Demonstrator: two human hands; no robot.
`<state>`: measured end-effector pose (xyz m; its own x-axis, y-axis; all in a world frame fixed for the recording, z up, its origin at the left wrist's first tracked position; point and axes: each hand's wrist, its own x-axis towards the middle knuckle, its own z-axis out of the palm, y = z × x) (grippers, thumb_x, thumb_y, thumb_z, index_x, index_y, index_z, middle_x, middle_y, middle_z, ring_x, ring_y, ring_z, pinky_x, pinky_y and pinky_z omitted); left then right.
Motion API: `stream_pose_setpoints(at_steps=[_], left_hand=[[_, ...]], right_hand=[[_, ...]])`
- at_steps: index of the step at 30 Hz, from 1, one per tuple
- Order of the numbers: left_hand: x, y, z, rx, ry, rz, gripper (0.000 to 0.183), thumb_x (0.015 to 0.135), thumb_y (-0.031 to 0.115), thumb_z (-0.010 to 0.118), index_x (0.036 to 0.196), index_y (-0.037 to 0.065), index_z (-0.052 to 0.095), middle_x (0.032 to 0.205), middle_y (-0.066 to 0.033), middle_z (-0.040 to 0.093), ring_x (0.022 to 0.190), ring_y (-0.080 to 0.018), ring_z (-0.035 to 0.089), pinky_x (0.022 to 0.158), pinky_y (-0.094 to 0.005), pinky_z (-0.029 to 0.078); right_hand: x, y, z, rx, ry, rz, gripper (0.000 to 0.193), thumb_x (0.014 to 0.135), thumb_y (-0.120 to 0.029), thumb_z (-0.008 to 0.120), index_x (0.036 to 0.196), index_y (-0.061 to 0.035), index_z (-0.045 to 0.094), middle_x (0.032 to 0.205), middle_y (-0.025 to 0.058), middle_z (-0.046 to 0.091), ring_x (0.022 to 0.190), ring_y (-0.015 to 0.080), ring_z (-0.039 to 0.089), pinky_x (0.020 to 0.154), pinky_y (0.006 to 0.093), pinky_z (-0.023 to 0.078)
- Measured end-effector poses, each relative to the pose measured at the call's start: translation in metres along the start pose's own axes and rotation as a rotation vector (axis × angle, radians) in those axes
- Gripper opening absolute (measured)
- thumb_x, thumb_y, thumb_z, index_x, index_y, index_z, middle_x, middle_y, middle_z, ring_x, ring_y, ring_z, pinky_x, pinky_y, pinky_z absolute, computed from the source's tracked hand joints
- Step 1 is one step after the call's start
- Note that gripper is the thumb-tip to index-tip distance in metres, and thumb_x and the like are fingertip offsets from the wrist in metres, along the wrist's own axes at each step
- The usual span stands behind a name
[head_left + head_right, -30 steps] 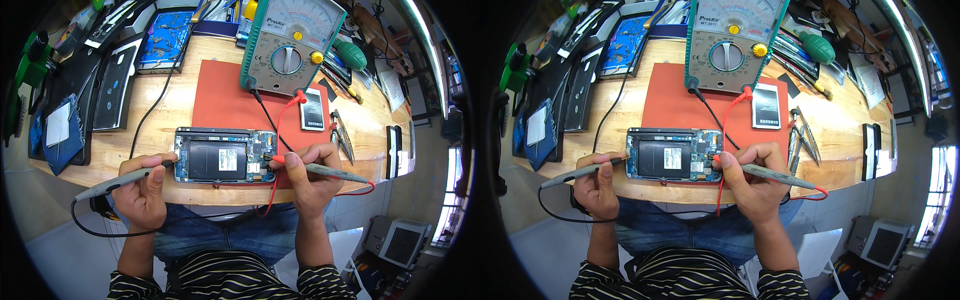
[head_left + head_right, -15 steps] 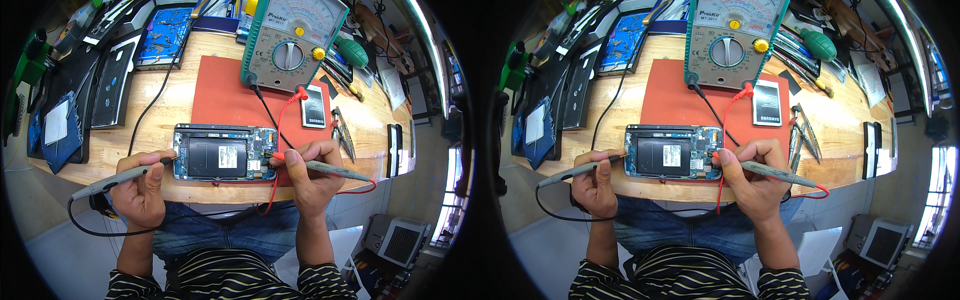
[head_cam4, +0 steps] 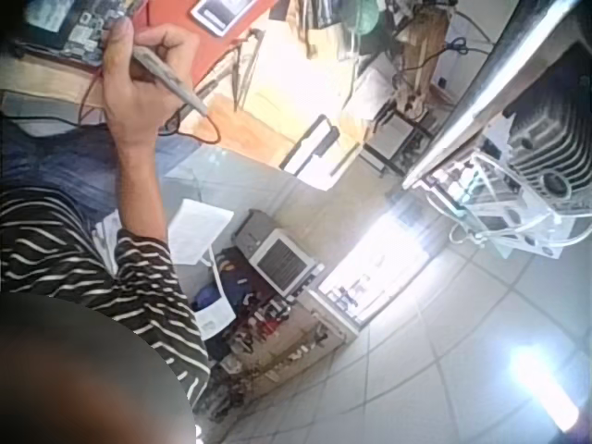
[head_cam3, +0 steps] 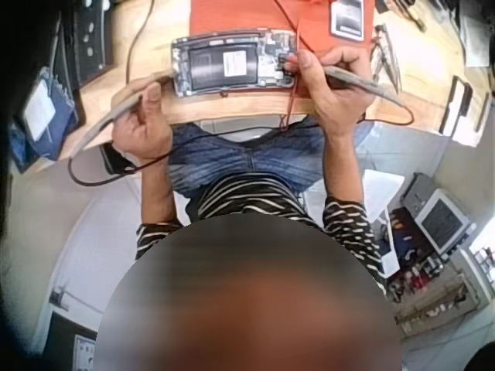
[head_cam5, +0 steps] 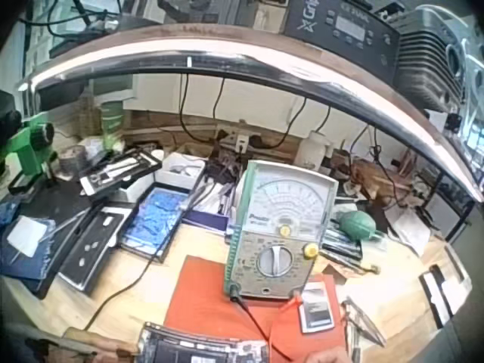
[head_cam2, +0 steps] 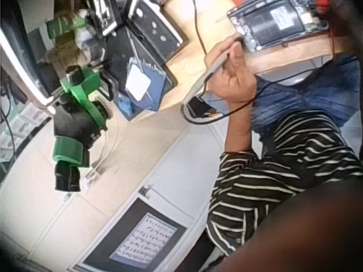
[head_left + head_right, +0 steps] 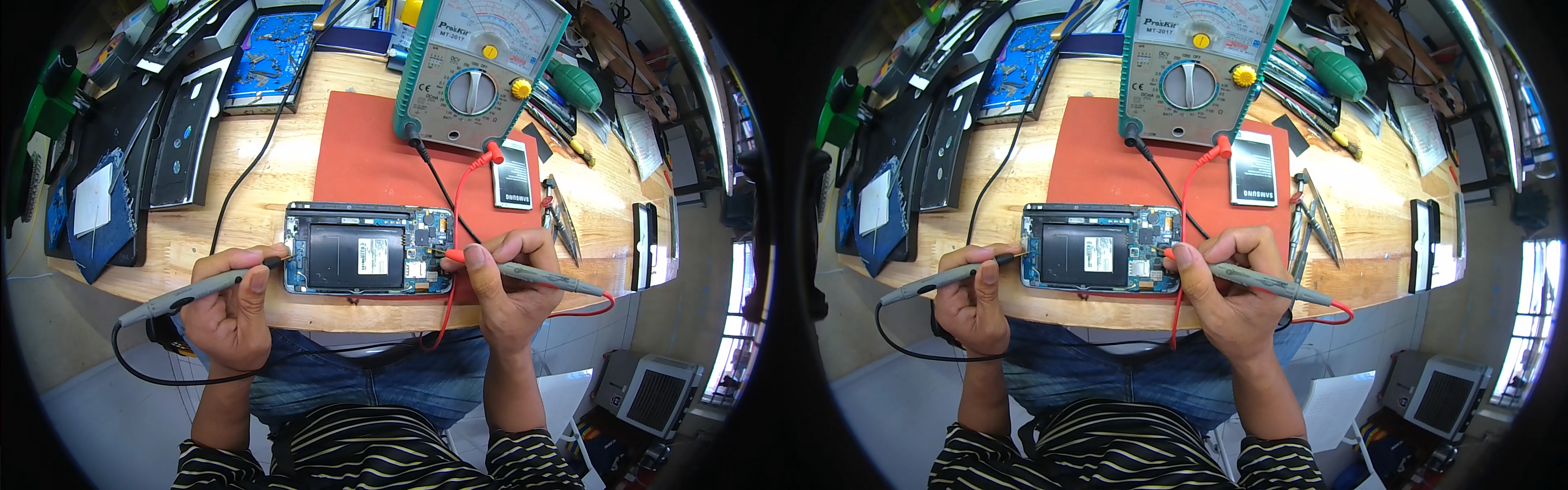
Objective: The person uses a multimeter to test electrical continuity on the motherboard of a disassembled mobile phone. They repeatedly touch the red and black probes to various points on the circuit board while the device remains open on the workbench.
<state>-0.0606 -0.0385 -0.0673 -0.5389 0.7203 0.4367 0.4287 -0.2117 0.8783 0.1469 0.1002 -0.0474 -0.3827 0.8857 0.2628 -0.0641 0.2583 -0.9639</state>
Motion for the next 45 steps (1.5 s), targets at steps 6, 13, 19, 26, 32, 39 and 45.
stream_pose_setpoints(at_steps=[6,13,19,26,32,39,45], left_hand=[[-0.0001,0.0010,-0.0005,0.010,-0.005,-0.016,0.013,0.093,0.002,0.054,0.103,-0.005,0.050,0.092,-0.0226,0.067,0.089,-0.0236,0.067,0.082,-0.0275,0.050],[-0.0011,0.0036,0.0000,0.033,-0.011,-0.043,0.015,0.096,0.008,0.052,0.104,-0.003,0.049,0.095,-0.0210,0.065,0.090,-0.0228,0.064,0.084,-0.0291,0.049],[-0.0009,0.0037,-0.0006,0.038,-0.015,-0.034,0.014,0.096,0.008,0.052,0.104,-0.003,0.050,0.095,-0.0207,0.065,0.090,-0.0229,0.065,0.084,-0.0292,0.050],[-0.0009,0.0029,-0.0014,0.071,-0.026,-0.031,0.014,0.095,0.008,0.053,0.103,-0.003,0.050,0.095,-0.0208,0.065,0.090,-0.0232,0.065,0.084,-0.0301,0.050],[-0.0019,0.0028,-0.0005,0.055,-0.014,-0.040,0.014,0.095,0.008,0.053,0.103,-0.003,0.050,0.096,-0.0205,0.065,0.091,-0.0231,0.065,0.084,-0.0296,0.050],[-0.0003,-0.0004,0.0020,0.042,0.038,0.017,0.014,0.092,0.004,0.057,0.102,-0.004,0.052,0.089,-0.0201,0.068,0.085,-0.0206,0.067,0.077,-0.0249,0.050],[-0.0007,-0.0011,0.0016,0.055,0.045,0.014,0.014,0.092,0.005,0.058,0.101,-0.004,0.052,0.089,-0.0191,0.068,0.085,-0.0195,0.067,0.077,-0.0236,0.049]], right_hand=[[-0.0002,-0.0002,0.0001,-0.010,0.009,0.003,0.022,0.084,0.004,0.066,0.086,-0.0010,0.045,0.075,0.0090,0.062,0.074,0.0135,0.068,0.060,0.0191,0.054],[0.0001,-0.0007,0.0004,-0.010,0.009,0.001,0.022,0.084,0.005,0.065,0.085,-0.0002,0.045,0.074,0.0088,0.061,0.072,0.0143,0.067,0.061,0.0209,0.054],[-0.0002,0.0001,0.0001,-0.012,0.012,-0.003,0.021,0.084,0.004,0.066,0.085,-0.0004,0.045,0.074,0.0088,0.061,0.072,0.0139,0.068,0.058,0.0199,0.054],[-0.0007,0.0010,-0.0006,-0.018,0.010,0.003,0.021,0.085,0.003,0.066,0.086,-0.0006,0.045,0.074,0.0086,0.062,0.071,0.0123,0.067,0.056,0.0179,0.052],[-0.0013,0.0005,-0.0001,-0.022,0.019,0.012,0.021,0.085,0.002,0.067,0.086,-0.0014,0.046,0.075,0.0079,0.062,0.072,0.0113,0.067,0.053,0.0161,0.049],[-0.0009,0.0009,-0.0002,-0.019,0.013,-0.008,0.021,0.084,0.003,0.066,0.086,-0.0008,0.045,0.075,0.0089,0.062,0.073,0.0130,0.067,0.056,0.0184,0.051],[-0.0012,0.0012,-0.0006,-0.020,0.010,-0.008,0.021,0.084,0.004,0.066,0.086,-0.0002,0.045,0.075,0.0097,0.061,0.071,0.0135,0.067,0.059,0.0199,0.053]])
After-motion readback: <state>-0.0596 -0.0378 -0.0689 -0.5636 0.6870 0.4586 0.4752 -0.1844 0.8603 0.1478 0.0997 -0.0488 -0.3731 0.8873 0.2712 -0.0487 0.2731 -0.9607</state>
